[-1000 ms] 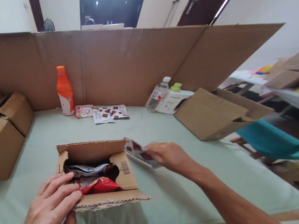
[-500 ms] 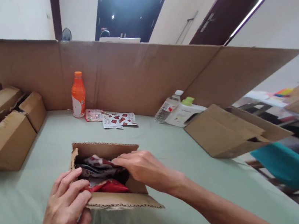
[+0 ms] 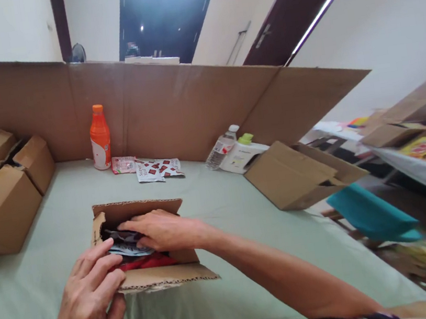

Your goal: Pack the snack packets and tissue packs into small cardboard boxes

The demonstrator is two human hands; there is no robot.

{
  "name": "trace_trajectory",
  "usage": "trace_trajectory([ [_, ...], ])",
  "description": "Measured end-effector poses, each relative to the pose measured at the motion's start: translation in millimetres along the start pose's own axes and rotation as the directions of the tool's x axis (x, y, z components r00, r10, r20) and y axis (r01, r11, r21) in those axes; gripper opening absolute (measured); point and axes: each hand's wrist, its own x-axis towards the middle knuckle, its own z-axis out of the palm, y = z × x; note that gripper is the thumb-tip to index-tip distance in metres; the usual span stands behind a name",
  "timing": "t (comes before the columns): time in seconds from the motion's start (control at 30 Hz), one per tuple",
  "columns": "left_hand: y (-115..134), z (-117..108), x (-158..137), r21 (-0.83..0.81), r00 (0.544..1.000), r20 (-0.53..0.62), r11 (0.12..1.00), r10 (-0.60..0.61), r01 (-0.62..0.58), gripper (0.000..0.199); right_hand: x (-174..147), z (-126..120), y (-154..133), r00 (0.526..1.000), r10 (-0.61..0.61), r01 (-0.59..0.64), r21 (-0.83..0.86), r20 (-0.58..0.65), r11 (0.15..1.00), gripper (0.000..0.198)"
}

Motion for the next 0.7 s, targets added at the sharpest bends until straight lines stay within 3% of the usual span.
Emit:
trace_trajectory([
  [0.07, 0, 0, 1, -0.004, 1.0, -0.016, 1.0, -0.004, 0.004, 0.025, 0, 2, -3, 0.999, -0.02, 0.02, 0.001, -0.043, 1.0, 0.038],
  [0.3, 2, 1, 1, 0.027, 0.999, -0.018, 0.999, -0.032, 0.033, 0.025, 40, 14, -13, 0.998, -0.057, 0.059, -0.051, 0.031, 0.997, 0.028],
  [0.37, 3, -2, -3, 0.034, 0.997, -0.05, 0.997, -0.066, 0.068, 0.03, 34, 9, -9, 0.996, -0.09, 0.091, -0.029, 0.025, 0.995, 0.029],
  [0.43, 2, -6, -10, 0.026, 0.984, -0.104, 0.988, -0.148, 0.151, 0.04, 11, 4, -1, 0.983, -0.153, 0.159, 0.049, -0.102, 0.986, 0.034],
  [0.5, -3, -9, -18, -0.025, 0.958, -0.122, 0.965, -0.261, 0.26, 0.052, -23, 1, 11, 0.904, -0.148, 0.233, 0.174, -0.401, 0.957, 0.035],
  [0.57, -9, -9, -27, -0.095, 0.921, -0.084, 0.923, -0.381, 0.374, 0.06, -59, 4, 21, 0.744, -0.014, 0.282, 0.295, -0.668, 0.913, 0.029],
  [0.63, -16, -5, -34, -0.141, 0.88, -0.033, 0.874, -0.474, 0.466, 0.064, -88, 13, 28, 0.645, 0.091, 0.292, 0.354, -0.759, 0.888, 0.024],
  [0.7, -20, 1, -35, -0.139, 0.862, -0.013, 0.855, -0.506, 0.5, 0.064, -106, 24, 31, 0.625, 0.106, 0.289, 0.355, -0.773, 0.889, 0.021],
])
